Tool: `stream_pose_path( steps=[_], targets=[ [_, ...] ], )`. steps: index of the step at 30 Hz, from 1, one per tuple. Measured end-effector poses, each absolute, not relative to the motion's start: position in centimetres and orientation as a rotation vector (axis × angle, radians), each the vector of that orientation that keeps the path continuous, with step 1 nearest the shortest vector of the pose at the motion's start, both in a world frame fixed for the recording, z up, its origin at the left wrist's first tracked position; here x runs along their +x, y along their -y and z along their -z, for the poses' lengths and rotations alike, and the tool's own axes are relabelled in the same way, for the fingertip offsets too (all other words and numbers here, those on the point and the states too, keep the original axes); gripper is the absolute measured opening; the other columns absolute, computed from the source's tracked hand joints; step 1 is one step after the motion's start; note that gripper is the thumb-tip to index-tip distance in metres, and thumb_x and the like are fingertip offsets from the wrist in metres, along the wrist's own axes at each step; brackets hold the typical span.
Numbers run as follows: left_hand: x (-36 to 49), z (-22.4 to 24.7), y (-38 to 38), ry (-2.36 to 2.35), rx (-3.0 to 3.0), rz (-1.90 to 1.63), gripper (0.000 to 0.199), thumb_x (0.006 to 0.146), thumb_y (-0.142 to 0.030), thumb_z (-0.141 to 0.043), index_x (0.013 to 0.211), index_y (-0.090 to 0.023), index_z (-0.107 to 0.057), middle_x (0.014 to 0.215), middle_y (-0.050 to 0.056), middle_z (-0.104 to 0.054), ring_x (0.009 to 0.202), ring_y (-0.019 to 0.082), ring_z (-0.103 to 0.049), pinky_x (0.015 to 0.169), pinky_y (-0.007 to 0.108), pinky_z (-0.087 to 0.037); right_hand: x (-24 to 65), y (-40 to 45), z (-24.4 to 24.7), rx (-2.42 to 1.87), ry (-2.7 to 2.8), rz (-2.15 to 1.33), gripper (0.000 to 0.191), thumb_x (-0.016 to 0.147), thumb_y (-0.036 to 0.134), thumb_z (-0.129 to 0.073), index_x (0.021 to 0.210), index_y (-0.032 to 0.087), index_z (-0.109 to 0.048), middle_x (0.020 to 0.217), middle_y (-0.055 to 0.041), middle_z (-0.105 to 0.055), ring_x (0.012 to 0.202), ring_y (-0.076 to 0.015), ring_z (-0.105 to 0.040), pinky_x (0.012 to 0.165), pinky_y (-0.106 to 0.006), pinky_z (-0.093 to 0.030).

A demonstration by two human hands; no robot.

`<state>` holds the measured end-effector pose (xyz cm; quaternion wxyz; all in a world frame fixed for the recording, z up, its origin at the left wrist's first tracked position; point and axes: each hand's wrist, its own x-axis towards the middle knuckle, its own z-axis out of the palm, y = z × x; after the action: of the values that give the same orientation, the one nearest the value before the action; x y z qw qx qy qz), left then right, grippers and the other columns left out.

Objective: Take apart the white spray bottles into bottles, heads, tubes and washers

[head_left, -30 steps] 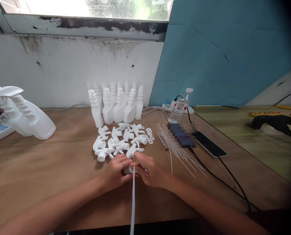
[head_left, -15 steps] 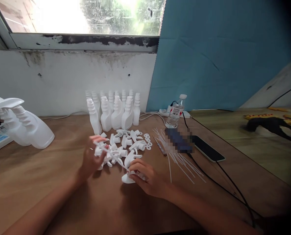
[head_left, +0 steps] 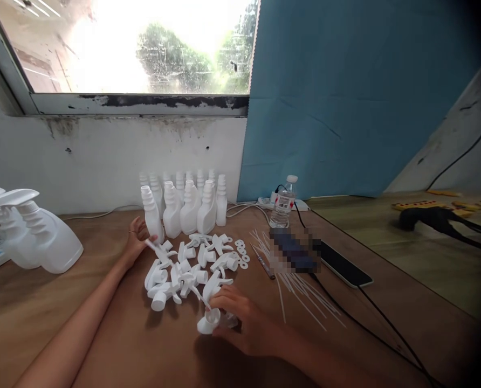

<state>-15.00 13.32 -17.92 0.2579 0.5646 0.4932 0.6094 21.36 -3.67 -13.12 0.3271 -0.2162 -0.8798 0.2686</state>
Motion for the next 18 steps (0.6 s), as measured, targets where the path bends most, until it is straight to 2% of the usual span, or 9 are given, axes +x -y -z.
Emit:
stream_pose_path(
  steps=[3, 5, 10, 13, 16, 18],
  targets=[
    [-15.0, 18.1, -13.2, -1.316, 1.527, -1.568, 0.097, 0.057, -0.033, -0.083, 0.137, -0.026, -0.029, 0.129, 0.015, -0.056, 0.117, 0.03, -0.057, 0.096, 0.052, -0.048, 21.3, 3.5, 13.1, -0.547, 2.278, -0.689, 0.027, 0.08, 0.02, -0.068, 0.105, 0.018, -0.059, 0.098, -0.0067, -0.065, 0.095, -0.0196, -0.056, 0.088, -0.035, -0.046],
    [-15.1, 18.1, -12.9, -1.323, 1.525, -1.562, 0.091, 0.059, -0.035, -0.082, 0.136, -0.024, -0.033, 0.127, 0.015, -0.058, 0.118, 0.03, -0.057, 0.099, 0.052, -0.047, 21.5, 3.3, 13.0, -0.542, 2.224, -0.68, 0.026, 0.081, 0.021, -0.067, 0.106, 0.018, -0.059, 0.098, -0.0069, -0.065, 0.094, -0.0191, -0.058, 0.086, -0.033, -0.048],
    [-14.8, 18.0, -12.3, -1.429, 1.526, -1.613, 0.083, 0.064, -0.038, -0.079, 0.134, -0.023, -0.037, 0.136, 0.016, -0.051, 0.124, 0.028, -0.053, 0.101, 0.046, -0.047, 22.8, 1.5, 12.6, -0.642, 2.046, -0.472, 0.027, 0.084, 0.019, -0.064, 0.111, 0.021, -0.059, 0.101, -0.0077, -0.064, 0.092, -0.0186, -0.062, 0.08, -0.03, -0.052],
    [-14.6, 17.7, -12.5, -1.565, 1.521, -1.573, 0.079, 0.064, -0.037, -0.08, 0.131, -0.019, -0.043, 0.126, 0.017, -0.059, 0.111, 0.029, -0.062, 0.093, 0.045, -0.051, 23.5, 0.2, 12.5, -0.708, 1.986, -0.35, 0.024, 0.084, 0.02, -0.064, 0.108, 0.021, -0.061, 0.099, -0.0077, -0.065, 0.091, -0.0197, -0.064, 0.078, -0.03, -0.054],
    [-14.7, 17.4, -12.4, -1.716, 1.512, -1.551, 0.06, 0.066, -0.038, -0.077, 0.118, -0.016, -0.056, 0.109, 0.016, -0.068, 0.098, 0.032, -0.066, 0.088, 0.048, -0.052, 23.9, -0.8, 12.7, -0.771, 1.943, -0.255, 0.021, 0.085, 0.021, -0.061, 0.106, 0.022, -0.064, 0.097, -0.0076, -0.066, 0.09, -0.0202, -0.065, 0.077, -0.031, -0.055],
    [-15.0, 17.1, -12.0, -1.796, 1.499, -1.575, 0.052, 0.071, -0.037, -0.073, 0.116, -0.016, -0.059, 0.104, 0.014, -0.069, 0.093, 0.031, -0.067, 0.086, 0.048, -0.052, 24.3, -1.5, 13.0, -0.812, 1.934, -0.187, 0.022, 0.086, 0.021, -0.06, 0.108, 0.022, -0.065, 0.098, -0.008, -0.065, 0.09, -0.0204, -0.065, 0.078, -0.032, -0.056]
  ],
)
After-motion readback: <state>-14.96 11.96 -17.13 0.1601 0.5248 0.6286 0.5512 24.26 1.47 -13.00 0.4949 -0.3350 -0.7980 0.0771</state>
